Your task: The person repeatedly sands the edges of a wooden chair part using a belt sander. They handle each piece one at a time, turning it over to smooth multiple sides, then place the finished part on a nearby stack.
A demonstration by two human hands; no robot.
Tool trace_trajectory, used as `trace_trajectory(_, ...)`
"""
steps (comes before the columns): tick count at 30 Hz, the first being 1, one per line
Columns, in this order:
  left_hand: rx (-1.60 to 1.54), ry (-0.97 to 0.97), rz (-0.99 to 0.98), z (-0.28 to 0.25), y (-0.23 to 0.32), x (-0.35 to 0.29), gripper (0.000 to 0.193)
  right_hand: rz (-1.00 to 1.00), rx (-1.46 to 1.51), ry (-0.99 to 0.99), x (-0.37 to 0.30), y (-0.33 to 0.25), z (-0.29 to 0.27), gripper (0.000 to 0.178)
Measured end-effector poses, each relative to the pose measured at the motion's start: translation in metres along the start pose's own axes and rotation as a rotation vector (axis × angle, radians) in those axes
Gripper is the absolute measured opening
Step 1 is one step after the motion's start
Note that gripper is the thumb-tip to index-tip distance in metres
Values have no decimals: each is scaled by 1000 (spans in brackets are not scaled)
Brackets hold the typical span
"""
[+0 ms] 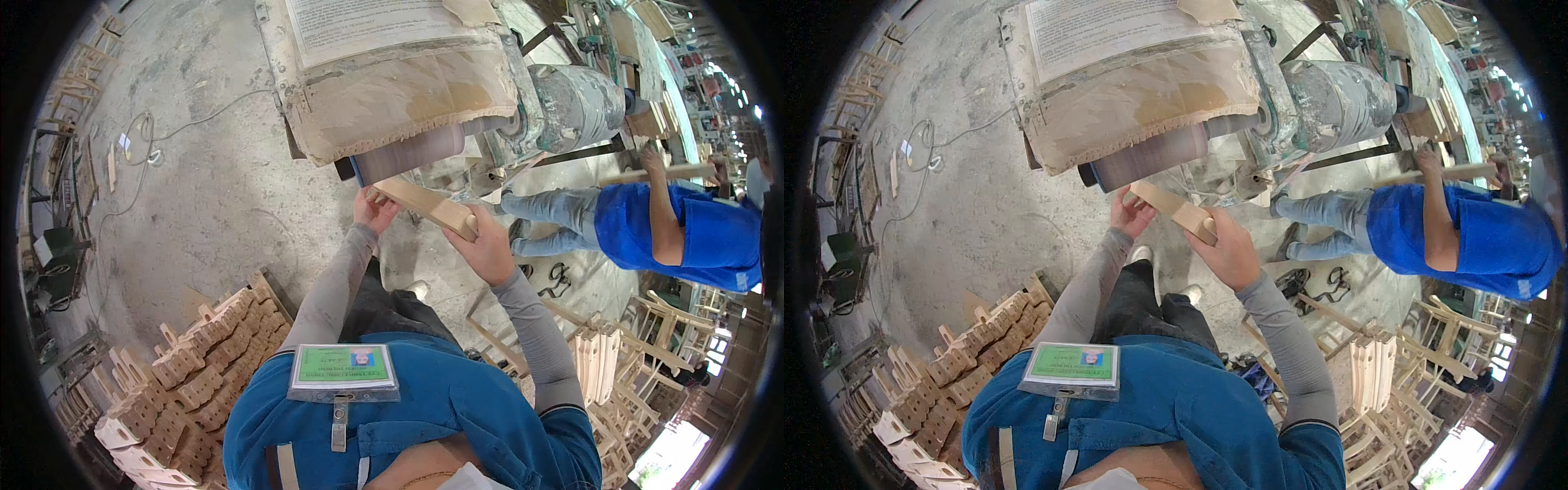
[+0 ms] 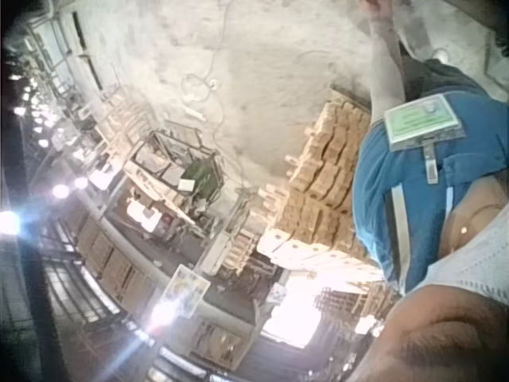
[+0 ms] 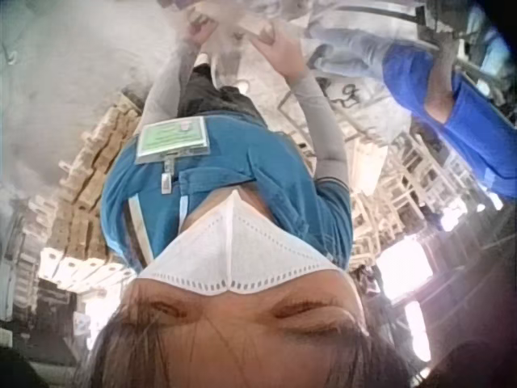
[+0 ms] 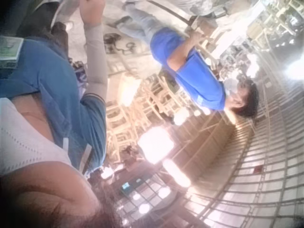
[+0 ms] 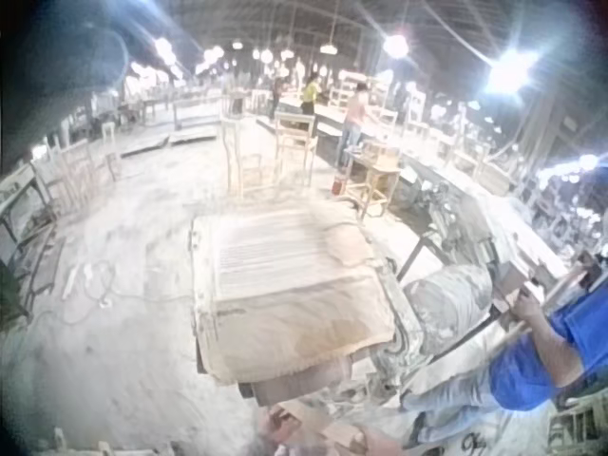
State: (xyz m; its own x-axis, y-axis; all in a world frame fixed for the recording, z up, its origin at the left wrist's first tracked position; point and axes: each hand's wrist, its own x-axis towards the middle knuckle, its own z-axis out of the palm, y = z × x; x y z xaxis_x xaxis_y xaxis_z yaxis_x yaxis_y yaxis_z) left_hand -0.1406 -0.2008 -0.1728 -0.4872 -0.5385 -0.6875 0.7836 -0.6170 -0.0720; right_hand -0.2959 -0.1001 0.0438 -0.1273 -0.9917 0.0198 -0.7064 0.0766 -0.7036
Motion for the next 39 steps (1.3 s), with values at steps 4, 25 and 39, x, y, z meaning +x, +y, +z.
trace_trajectory(4, -94, -32, 17, -7, 1, 23, 53, 29, -1, -20, 17, 4, 10, 37)
trace_trajectory(25, -107, -156, -16, 36, -18, 3, 24, -131, -104, 133, -2, -37, -26, 38)
trace_trajectory(39, -14, -330, 33, 79, -94, -110, 40, -202, -150, 246, -116, -87, -113, 40)
